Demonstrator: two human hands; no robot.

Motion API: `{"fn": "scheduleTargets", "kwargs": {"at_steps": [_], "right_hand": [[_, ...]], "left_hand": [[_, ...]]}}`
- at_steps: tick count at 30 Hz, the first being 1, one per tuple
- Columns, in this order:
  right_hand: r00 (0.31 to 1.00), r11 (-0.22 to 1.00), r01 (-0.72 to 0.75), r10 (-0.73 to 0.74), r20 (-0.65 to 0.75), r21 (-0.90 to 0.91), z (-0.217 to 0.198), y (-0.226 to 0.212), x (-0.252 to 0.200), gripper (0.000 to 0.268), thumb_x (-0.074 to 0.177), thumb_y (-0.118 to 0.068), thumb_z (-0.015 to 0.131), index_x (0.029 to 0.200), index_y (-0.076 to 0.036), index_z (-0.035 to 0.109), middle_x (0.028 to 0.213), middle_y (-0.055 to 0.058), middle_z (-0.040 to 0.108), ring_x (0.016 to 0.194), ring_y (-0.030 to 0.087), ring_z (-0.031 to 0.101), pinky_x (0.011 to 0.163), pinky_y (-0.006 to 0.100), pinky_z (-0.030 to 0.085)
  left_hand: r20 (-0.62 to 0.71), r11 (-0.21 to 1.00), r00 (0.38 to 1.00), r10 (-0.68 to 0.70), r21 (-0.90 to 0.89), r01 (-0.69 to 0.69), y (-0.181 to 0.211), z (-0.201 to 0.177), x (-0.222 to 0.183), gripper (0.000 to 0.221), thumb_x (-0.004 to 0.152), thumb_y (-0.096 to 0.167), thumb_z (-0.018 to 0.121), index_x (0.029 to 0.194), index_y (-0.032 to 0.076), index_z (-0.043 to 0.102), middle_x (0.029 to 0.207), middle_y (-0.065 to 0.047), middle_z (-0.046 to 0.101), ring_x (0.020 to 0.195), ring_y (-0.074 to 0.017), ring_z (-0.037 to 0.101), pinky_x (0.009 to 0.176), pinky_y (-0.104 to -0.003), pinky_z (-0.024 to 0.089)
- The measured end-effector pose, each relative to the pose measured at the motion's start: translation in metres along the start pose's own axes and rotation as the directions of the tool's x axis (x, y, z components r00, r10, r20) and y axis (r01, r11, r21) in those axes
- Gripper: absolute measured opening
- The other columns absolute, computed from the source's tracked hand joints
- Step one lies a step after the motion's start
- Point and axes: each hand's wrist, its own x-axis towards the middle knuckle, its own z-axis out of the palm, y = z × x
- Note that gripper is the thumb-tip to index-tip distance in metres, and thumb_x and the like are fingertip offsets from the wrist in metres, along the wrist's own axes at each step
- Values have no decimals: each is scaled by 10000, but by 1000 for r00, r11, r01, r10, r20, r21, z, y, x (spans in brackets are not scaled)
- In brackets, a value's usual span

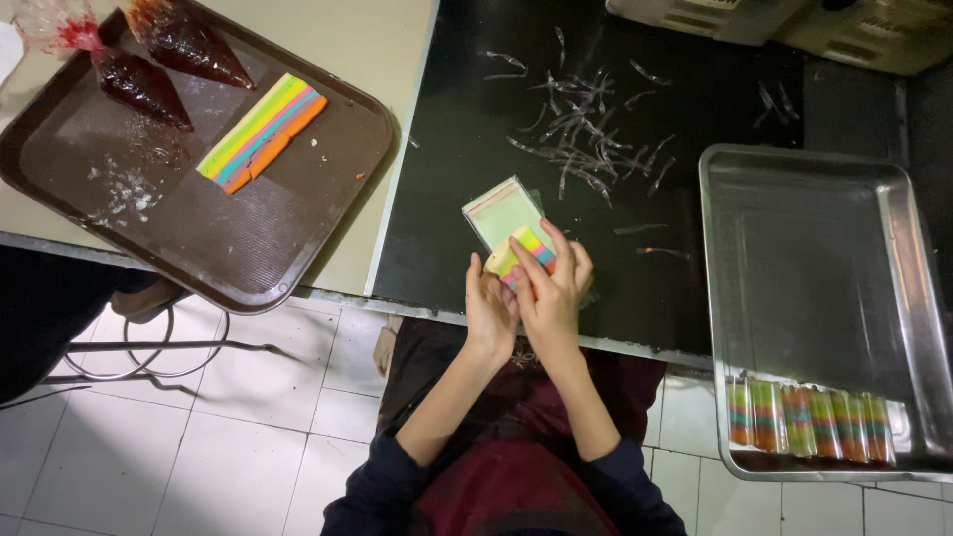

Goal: The person places multi-colored rolls into individual plastic sleeves and then arranges them on a metal tray by hand.

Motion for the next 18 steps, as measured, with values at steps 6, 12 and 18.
{"fn": "scheduleTargets", "kwargs": {"at_steps": [6, 12, 18], "right_hand": [[997, 994, -71, 72, 1, 86, -5, 13, 6, 395, 1082, -367, 450, 1376, -208, 659, 1510, 96, 451, 1329, 359, 337, 1104, 526, 254], [997, 986, -49, 59, -58, 157, -13, 24, 14, 379, 1050, -285, 555, 1389, -132, 630, 1425, 88, 529, 1249, 305, 473, 1114, 468, 336], [985, 890, -167, 173, 23, 424, -25, 15, 9, 339, 1063, -151, 512, 1358, -33, 632, 1204, 135, 669, 1079, 306, 636, 1012, 445, 448]], "left_hand": [[4, 990, 1000, 26, 141, -26, -8, -4, 0, 735, 964, 702, 460, 1402, 113, 501, 1178, 6, 573, 1052, -97, 608, 970, -257, 496], [134, 977, 989, 60, 193, -85, -12, -3, -4, 603, 1066, 460, 476, 1482, 24, 479, 1339, -111, 527, 1246, -238, 549, 1109, -393, 404], [152, 946, 977, 148, 265, -185, -37, -28, 20, 465, 1011, 191, 658, 1423, 20, 527, 1212, -86, 689, 1100, -201, 687, 944, -386, 562]]}}
